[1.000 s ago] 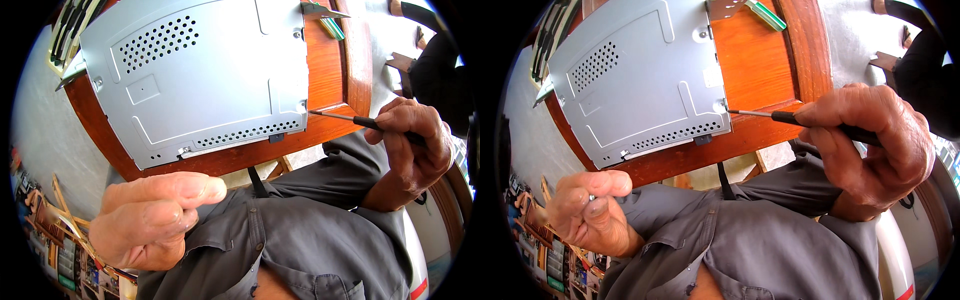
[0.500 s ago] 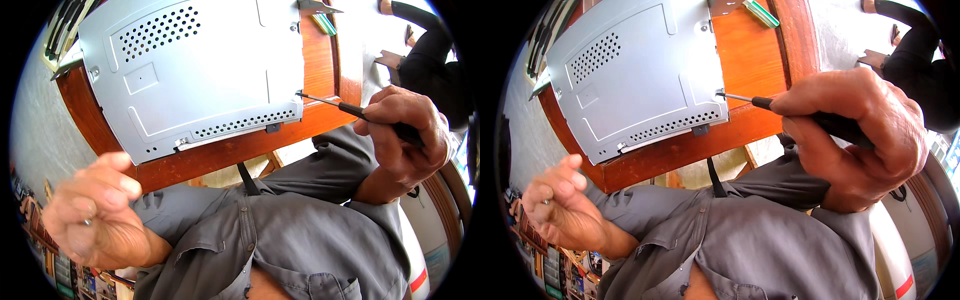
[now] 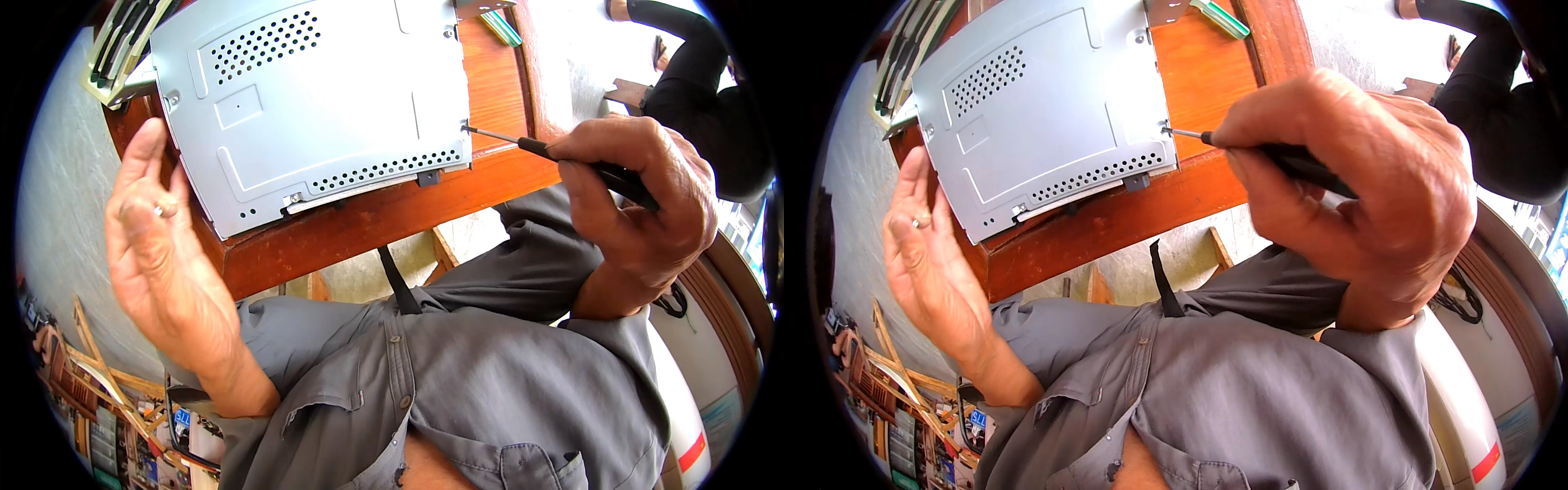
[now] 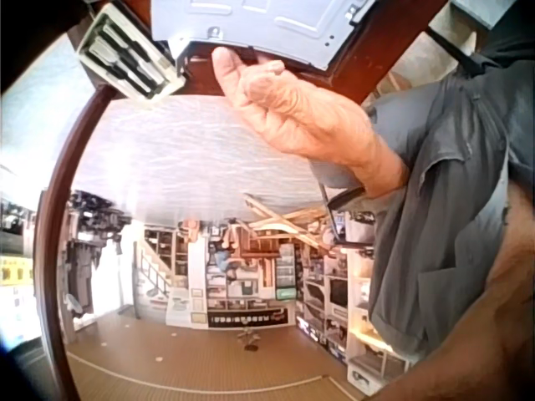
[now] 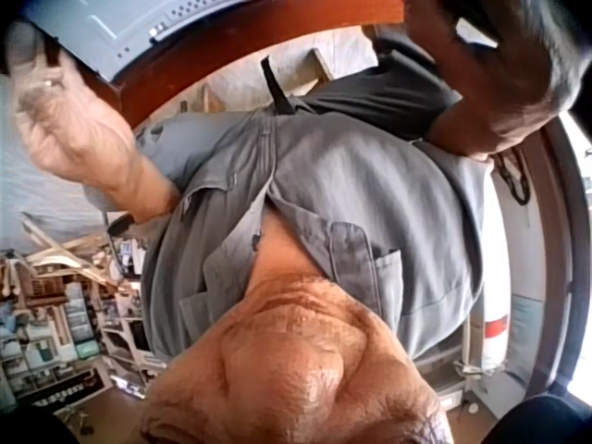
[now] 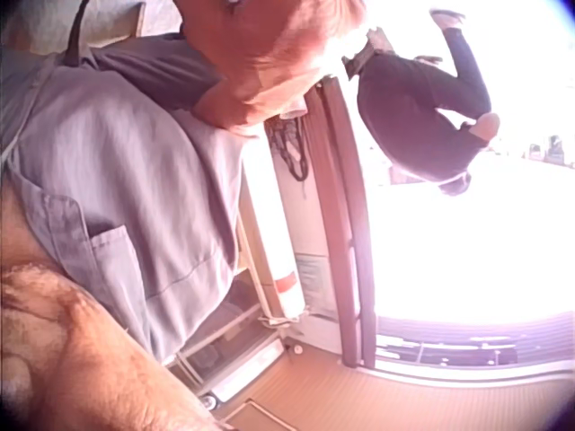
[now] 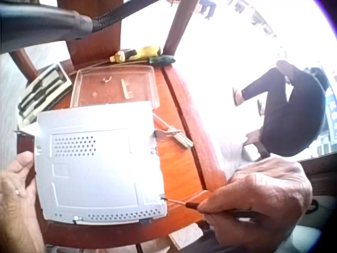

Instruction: The person uses a screwdriver to remove screws from the back panel of a silver electronic device. They place the screws on a plastic tray and continue unscrewing multiple fasteners to disassemble the unit.

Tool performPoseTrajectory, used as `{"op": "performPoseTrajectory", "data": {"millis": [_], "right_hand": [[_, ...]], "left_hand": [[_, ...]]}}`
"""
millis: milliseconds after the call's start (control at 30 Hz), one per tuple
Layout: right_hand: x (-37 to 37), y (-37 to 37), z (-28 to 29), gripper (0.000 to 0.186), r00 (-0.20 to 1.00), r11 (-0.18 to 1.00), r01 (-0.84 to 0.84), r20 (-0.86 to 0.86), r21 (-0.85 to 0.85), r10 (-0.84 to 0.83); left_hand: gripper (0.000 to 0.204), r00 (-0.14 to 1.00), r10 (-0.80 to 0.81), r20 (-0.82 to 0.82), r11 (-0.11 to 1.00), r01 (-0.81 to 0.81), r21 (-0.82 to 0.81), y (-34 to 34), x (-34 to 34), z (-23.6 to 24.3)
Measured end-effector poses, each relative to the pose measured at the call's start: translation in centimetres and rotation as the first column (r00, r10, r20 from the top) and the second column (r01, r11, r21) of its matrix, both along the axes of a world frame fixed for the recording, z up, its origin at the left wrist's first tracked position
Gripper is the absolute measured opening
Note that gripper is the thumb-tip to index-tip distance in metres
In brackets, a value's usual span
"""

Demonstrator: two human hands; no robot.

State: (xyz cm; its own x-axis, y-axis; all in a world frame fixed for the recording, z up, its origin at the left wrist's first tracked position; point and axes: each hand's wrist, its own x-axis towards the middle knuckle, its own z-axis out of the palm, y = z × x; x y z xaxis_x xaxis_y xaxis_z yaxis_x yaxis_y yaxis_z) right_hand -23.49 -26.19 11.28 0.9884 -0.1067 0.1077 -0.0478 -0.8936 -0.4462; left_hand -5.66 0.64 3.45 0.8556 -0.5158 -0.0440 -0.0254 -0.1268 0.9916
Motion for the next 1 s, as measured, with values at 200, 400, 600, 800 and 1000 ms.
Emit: {"op": "performPoseTrajectory", "data": {"millis": [200, 400, 600, 800, 1000], "right_hand": [[0.6, 1.4, 0.3, 0.022, 0.999, 0.999, 0.018, 0.047, -0.032, -0.017], [1.1, 2.8, -0.5, 0.023, 0.994, 0.997, 0.038, 0.104, 0.059, -0.044], [1.1, 3.5, -1.8, 0.008, 0.966, 0.968, 0.185, 0.15, 0.167, -0.211], [1.9, 3.2, -0.9, 0.009, 0.996, 0.977, 0.042, 0.064, 0.211, -0.056], [3.1, 2.4, 0.3, 0.01, 0.997, 0.921, 0.03, -0.072, 0.389, -0.002]], "left_hand": [[0.026, 1.0, -0.004, -0.001, 1.0, 0.004, -0.023, -1.3, -1.6, -1.2], [0.027, 0.973, 0.006, 0.232, 0.998, -0.021, 0.06, -1.8, -2.7, -2.7], [0.024, 0.878, 0.023, 0.478, 0.978, -0.119, 0.172, -2.7, -2.8, -3.5], [0.024, 0.849, -0.018, 0.528, 0.972, -0.108, 0.207, -2.4, -2.4, -3.4], [0.026, 0.87, -0.003, 0.493, 0.979, -0.099, 0.18, -2.5, -2.2, -3.6]]}}
